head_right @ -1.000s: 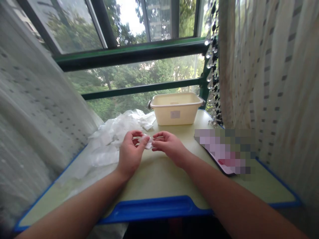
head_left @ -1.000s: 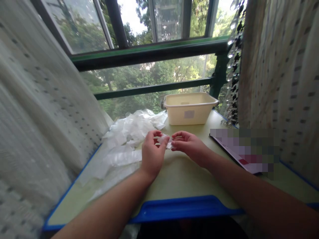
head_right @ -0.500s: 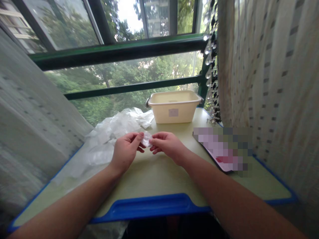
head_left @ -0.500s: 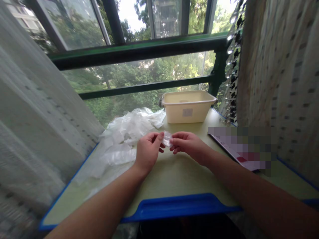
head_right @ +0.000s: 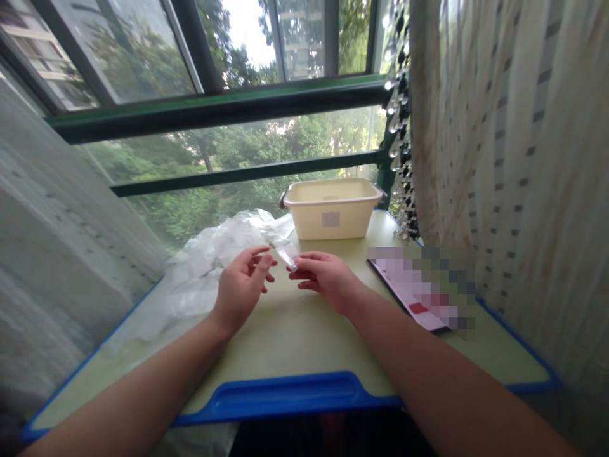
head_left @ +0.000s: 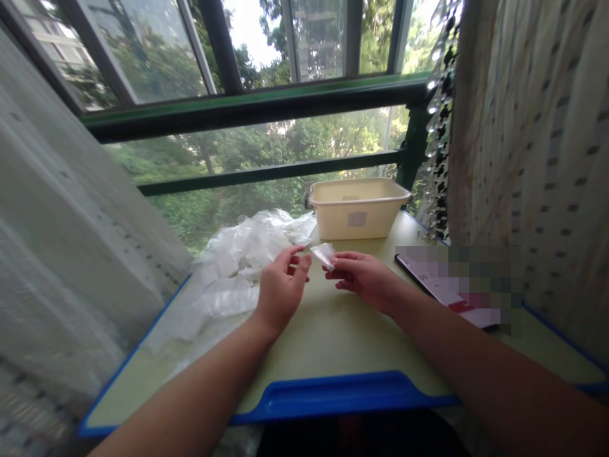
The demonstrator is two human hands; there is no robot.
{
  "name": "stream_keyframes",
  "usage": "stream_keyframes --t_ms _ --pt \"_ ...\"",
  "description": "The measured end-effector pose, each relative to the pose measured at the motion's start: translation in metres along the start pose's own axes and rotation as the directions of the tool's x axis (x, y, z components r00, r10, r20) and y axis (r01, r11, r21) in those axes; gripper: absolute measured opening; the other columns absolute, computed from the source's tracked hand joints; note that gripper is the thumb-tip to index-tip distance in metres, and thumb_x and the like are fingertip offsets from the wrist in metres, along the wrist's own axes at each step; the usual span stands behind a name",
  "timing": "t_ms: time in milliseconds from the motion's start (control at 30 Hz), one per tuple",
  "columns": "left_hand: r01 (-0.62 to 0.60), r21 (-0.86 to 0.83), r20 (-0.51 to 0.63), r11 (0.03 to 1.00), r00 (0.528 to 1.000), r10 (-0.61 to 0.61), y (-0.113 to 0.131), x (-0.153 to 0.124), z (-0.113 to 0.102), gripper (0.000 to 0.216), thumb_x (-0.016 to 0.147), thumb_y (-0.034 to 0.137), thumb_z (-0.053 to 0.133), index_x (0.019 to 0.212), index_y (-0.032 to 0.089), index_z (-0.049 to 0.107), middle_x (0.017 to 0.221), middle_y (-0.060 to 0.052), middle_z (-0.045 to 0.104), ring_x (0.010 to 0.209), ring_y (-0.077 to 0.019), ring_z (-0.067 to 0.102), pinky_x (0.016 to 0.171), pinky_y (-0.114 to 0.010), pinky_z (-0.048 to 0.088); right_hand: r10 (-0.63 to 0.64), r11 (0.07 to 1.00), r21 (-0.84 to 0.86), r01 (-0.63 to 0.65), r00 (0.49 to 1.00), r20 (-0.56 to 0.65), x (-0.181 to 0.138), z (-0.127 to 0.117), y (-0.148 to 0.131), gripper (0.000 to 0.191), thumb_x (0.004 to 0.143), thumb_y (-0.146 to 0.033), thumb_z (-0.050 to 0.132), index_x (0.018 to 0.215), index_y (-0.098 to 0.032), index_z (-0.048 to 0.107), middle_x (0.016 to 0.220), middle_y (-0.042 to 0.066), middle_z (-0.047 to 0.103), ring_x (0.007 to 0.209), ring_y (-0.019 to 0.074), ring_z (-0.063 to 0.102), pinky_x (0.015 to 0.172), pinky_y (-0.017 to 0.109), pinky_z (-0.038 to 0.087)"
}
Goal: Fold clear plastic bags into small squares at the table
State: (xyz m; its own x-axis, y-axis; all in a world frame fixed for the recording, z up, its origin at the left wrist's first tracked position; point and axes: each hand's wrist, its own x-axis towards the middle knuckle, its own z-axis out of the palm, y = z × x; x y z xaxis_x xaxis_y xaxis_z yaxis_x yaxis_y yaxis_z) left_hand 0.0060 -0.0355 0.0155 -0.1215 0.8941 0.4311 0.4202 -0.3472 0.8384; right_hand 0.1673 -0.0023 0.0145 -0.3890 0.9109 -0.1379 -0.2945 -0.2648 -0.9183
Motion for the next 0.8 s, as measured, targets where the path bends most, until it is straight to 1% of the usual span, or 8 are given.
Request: stream_keyframes --t_ms 33,100,133,200,267,433,567,800 --pt "-0.111 0.109 -0.010 0.988 0.994 0.113 0.0019 -0.0027 0.0001 0.033 0.076 0.041 0.054 0.098 0.017 0.056 0.079 -0.003 0.061 0.056 -0.0102 0.057 0.048 -0.021 0.045 0.004 1.000 0.027 -0.003 1.000 -0.008 0.0004 -0.0005 -0.0005 0.011 0.072 -0.016 0.063 0.083 -0.014 0.061 0.079 0.006 0.066 0.070 0.0122 0.063 0.051 0.016 0.049" --pt "-0.279 0.268 0.044 0.922 0.960 0.278 0.0048 -0.0074 0.0008 0.024 0.075 0.037 0.057 0.087 0.016 0.058 0.074 -0.002 0.060 0.056 -0.0091 0.053 0.053 -0.021 0.044 0.021 0.997 0.070 -0.021 1.000 0.002 0.0008 -0.0007 -0.0006 0.012 0.072 -0.015 0.062 0.084 -0.014 0.060 0.080 0.005 0.066 0.070 0.0112 0.063 0.054 0.017 0.049" --pt "-0.329 0.312 0.078 0.892 0.944 0.321 0.0055 -0.0089 0.0014 0.020 0.075 0.035 0.057 0.082 0.016 0.059 0.071 -0.001 0.059 0.055 -0.0090 0.052 0.055 -0.022 0.044 0.030 0.996 0.082 -0.031 0.999 0.017 0.0009 -0.0004 -0.0002 0.012 0.072 -0.014 0.062 0.084 -0.014 0.060 0.080 0.005 0.066 0.069 0.0106 0.063 0.055 0.017 0.050" --pt "-0.379 0.360 0.123 0.853 0.925 0.359 0.0051 -0.0102 0.0026 0.017 0.078 0.033 0.054 0.075 0.016 0.059 0.066 0.000 0.058 0.055 -0.0094 0.051 0.056 -0.022 0.042 0.034 0.995 0.090 -0.038 0.998 0.047 0.0009 0.0008 0.0010 0.011 0.073 -0.015 0.061 0.083 -0.014 0.059 0.078 0.005 0.066 0.068 0.0101 0.062 0.056 0.017 0.050" --pt "-0.395 0.387 0.130 0.833 0.918 0.375 0.0031 -0.0098 0.0033 0.017 0.079 0.031 0.052 0.074 0.017 0.060 0.066 0.000 0.059 0.056 -0.0101 0.052 0.057 -0.022 0.041 0.026 0.995 0.090 -0.032 0.997 0.066 0.0008 0.0020 0.0021 0.011 0.073 -0.017 0.062 0.083 -0.014 0.059 0.078 0.005 0.066 0.069 0.0104 0.063 0.057 0.017 0.050" --pt "-0.417 0.425 0.129 0.803 0.906 0.402 0.0002 -0.0091 0.0044 0.014 0.079 0.028 0.052 0.080 0.017 0.062 0.071 -0.001 0.063 0.059 -0.0111 0.054 0.059 -0.023 0.041 0.019 0.996 0.084 -0.028 0.994 0.104 0.0009 0.0032 0.0040 0.012 0.073 -0.020 0.062 0.084 -0.015 0.058 0.079 0.006 0.067 0.072 0.0112 0.063 0.058 0.017 0.049" --pt "-0.417 0.462 0.110 0.783 0.903 0.416 0.0008 -0.0095 0.0056 0.015 0.080 0.025 0.050 0.075 0.017 0.061 0.068 -0.001 0.063 0.059 -0.0113 0.054 0.059 -0.022 0.040 0.021 0.996 0.087 -0.031 0.994 0.107 0.0012 0.0043 0.0061 0.010 0.073 -0.020 0.062 0.081 -0.015 0.058 0.079 0.005 0.066 0.071 0.0110 0.063 0.057 0.017 0.048" --pt "-0.388 0.595 0.088 0.704 0.902 0.423 -0.0008 -0.0097 0.0049 0.016 0.082 0.028 0.047 0.077 0.017 0.058 0.072 -0.001 0.061 0.059 -0.0110 0.053 0.058 -0.022 0.037 0.005 0.998 0.065 -0.015 0.989 0.147 -0.0004 0.0084 0.0072 0.015 0.071 -0.024 0.065 0.083 -0.016 0.059 0.084 0.004 0.065 0.072 0.0104 0.062 0.058 0.018 0.048"
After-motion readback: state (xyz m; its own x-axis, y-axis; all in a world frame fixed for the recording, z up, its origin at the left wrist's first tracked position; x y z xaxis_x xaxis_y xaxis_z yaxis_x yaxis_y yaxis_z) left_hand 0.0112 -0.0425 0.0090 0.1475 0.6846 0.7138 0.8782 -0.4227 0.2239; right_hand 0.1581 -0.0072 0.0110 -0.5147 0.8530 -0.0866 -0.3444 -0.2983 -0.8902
